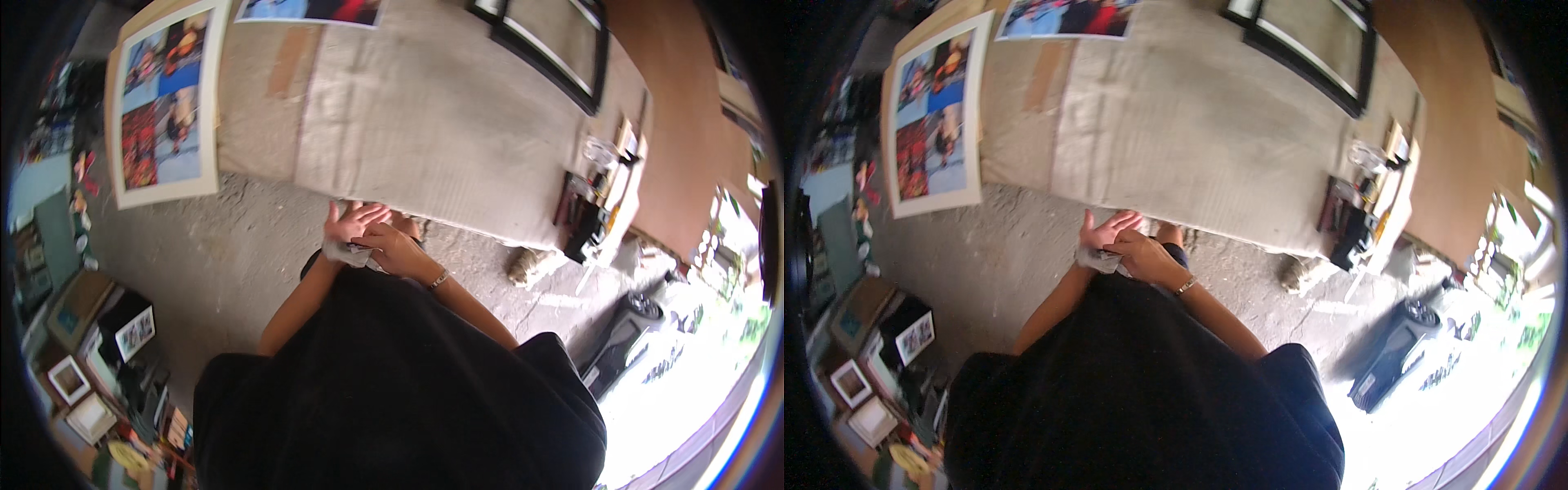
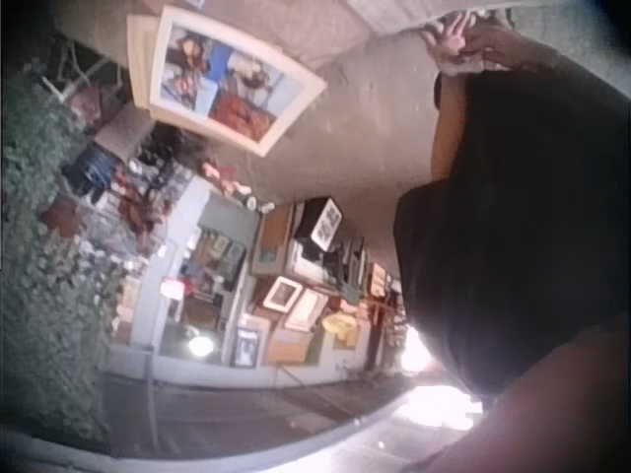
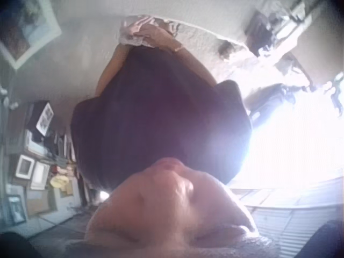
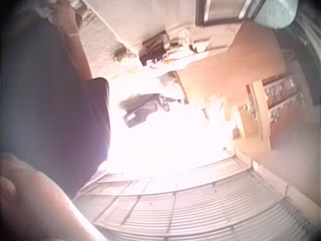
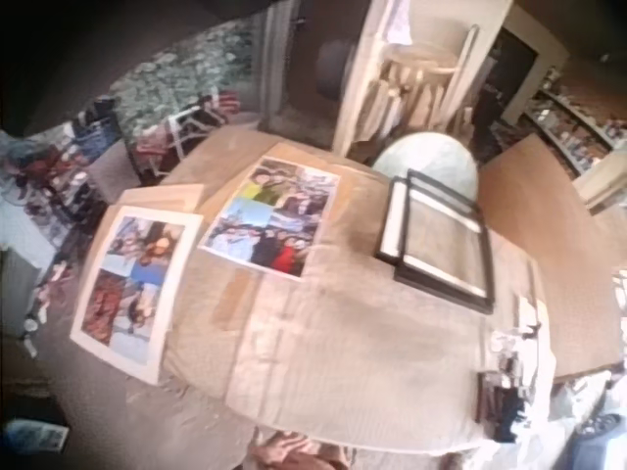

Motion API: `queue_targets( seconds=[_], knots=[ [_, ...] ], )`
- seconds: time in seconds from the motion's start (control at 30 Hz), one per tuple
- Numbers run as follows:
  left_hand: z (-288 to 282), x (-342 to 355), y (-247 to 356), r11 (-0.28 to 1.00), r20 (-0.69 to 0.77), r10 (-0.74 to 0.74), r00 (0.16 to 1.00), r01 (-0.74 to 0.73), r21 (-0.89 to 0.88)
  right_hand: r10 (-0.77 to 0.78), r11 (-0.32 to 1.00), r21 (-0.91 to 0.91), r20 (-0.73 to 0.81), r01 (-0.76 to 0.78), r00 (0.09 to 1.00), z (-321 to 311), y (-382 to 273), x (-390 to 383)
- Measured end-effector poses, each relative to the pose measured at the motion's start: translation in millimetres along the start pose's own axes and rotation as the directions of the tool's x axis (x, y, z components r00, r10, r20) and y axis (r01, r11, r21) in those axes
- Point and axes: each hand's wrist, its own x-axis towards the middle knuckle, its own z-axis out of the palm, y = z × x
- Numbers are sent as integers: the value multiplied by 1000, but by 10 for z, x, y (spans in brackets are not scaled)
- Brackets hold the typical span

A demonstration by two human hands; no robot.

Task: The person wipes a workbench surface, then places a photo collage onto a backing board and inserts it into a picture frame. They secure the frame using a stapler and then repeat the process with a second photo collage.

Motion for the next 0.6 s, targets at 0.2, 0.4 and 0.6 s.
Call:
queue_targets(
  seconds=[0.2, 0.4, 0.6],
  knots=[
    [74, -122, 70, 908, -332, 198, 922, -46, 416, 398, 864, 76, -708, -498, 583, -1250, 872, -478],
    [128, -186, 176, 810, -477, 360, 802, -14, 587, 66, 579, -187, -959, -794, 274, -2863, 1864, -495],
    [248, -288, 290, 790, -549, 404, 732, 23, 613, 168, 461, -172, -946, -870, 276, -2928, 2056, 109]
  ],
)
